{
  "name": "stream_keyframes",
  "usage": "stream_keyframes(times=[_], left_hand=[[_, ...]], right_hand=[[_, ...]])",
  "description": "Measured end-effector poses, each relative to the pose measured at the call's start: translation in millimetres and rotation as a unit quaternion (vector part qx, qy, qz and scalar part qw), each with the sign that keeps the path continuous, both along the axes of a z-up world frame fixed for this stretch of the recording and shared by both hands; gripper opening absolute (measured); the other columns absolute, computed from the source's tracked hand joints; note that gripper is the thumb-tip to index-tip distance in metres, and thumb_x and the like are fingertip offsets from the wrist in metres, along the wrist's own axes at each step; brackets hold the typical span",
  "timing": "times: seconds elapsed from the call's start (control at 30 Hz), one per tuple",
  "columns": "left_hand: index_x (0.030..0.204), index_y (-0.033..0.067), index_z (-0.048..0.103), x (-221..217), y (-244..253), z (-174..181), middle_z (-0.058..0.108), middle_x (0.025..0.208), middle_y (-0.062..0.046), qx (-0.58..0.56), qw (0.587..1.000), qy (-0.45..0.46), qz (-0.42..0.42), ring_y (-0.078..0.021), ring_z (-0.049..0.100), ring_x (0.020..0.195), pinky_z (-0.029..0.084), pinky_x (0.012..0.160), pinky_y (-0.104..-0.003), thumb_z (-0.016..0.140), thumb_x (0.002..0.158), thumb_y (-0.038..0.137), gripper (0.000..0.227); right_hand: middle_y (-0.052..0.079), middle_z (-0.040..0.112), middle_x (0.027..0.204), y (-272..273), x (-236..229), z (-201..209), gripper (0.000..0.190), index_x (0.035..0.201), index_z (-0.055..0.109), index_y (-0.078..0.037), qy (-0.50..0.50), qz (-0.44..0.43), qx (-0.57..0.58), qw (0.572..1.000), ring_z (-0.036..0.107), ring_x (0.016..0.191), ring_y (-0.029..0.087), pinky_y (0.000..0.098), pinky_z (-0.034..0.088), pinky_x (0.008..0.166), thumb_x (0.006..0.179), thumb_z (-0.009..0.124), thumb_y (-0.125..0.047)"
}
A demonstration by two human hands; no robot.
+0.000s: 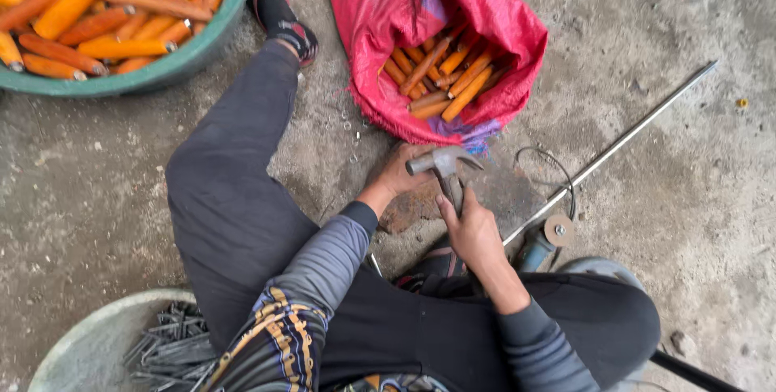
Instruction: The person sits on the floor and repeatedly picks up orange cylindrical objects, places a small metal ring on the end, and uses a hammer to drive the ring into the object. The finished items are placed into a green basin.
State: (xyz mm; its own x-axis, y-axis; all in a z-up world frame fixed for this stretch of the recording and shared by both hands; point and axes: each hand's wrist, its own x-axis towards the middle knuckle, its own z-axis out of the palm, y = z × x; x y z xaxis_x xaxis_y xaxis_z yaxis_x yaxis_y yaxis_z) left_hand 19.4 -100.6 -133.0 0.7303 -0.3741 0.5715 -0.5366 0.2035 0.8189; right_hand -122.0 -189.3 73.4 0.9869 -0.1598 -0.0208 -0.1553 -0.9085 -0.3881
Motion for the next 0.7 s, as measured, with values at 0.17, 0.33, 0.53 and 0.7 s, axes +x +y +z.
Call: stream_keyframes(times=[0.17, 0.33, 0.53, 0.7], left_hand=[[0.121, 0.0066, 0.072, -1, 8, 22, 0.073, 0.076, -0.007, 0.138, 0.955, 0.264, -0.008, -0.0129, 0.066, 0.066, 0.057, 0.064, -0.033, 0.081, 0.080, 0.016, 0.044], [0.110, 0.0108, 0.050, 3, 14, 70, 0.057, 0.077, 0.001, -0.076, 0.924, 0.363, -0.091, -0.0081, 0.056, 0.059, 0.049, 0.051, -0.028, 0.078, 0.091, 0.024, 0.037], [0.109, 0.0109, 0.043, 3, 29, 105, 0.055, 0.081, -0.003, -0.198, 0.876, 0.404, -0.173, -0.0117, 0.058, 0.063, 0.055, 0.052, -0.031, 0.075, 0.095, 0.022, 0.037], [0.109, 0.0126, 0.044, 5, 43, 117, 0.057, 0.078, -0.004, -0.236, 0.852, 0.432, -0.180, -0.0138, 0.060, 0.062, 0.058, 0.054, -0.036, 0.074, 0.094, 0.022, 0.035]], right_hand=[[0.012, 0.061, 0.059, -6, -4, -3, 0.045, 0.103, 0.057, 0.000, 0.093, -0.179, 0.240, 0.950, 0.060, 0.043, 0.021, 0.0377, 0.048, 0.044, 0.100, 0.057, -0.045], [0.004, 0.052, 0.058, -13, 1, -10, 0.040, 0.104, 0.055, -0.006, 0.082, -0.245, 0.392, 0.883, 0.049, 0.040, 0.014, 0.0305, 0.042, 0.037, 0.098, 0.056, -0.046], [0.004, 0.053, 0.065, -21, 1, -62, 0.046, 0.099, 0.050, 0.000, 0.222, -0.333, 0.465, 0.790, 0.051, 0.045, 0.015, 0.0338, 0.046, 0.039, 0.100, 0.061, -0.045], [0.010, 0.061, 0.067, -21, 1, -114, 0.050, 0.098, 0.055, 0.003, 0.241, -0.238, 0.343, 0.876, 0.060, 0.048, 0.019, 0.0384, 0.051, 0.043, 0.097, 0.064, -0.046]])
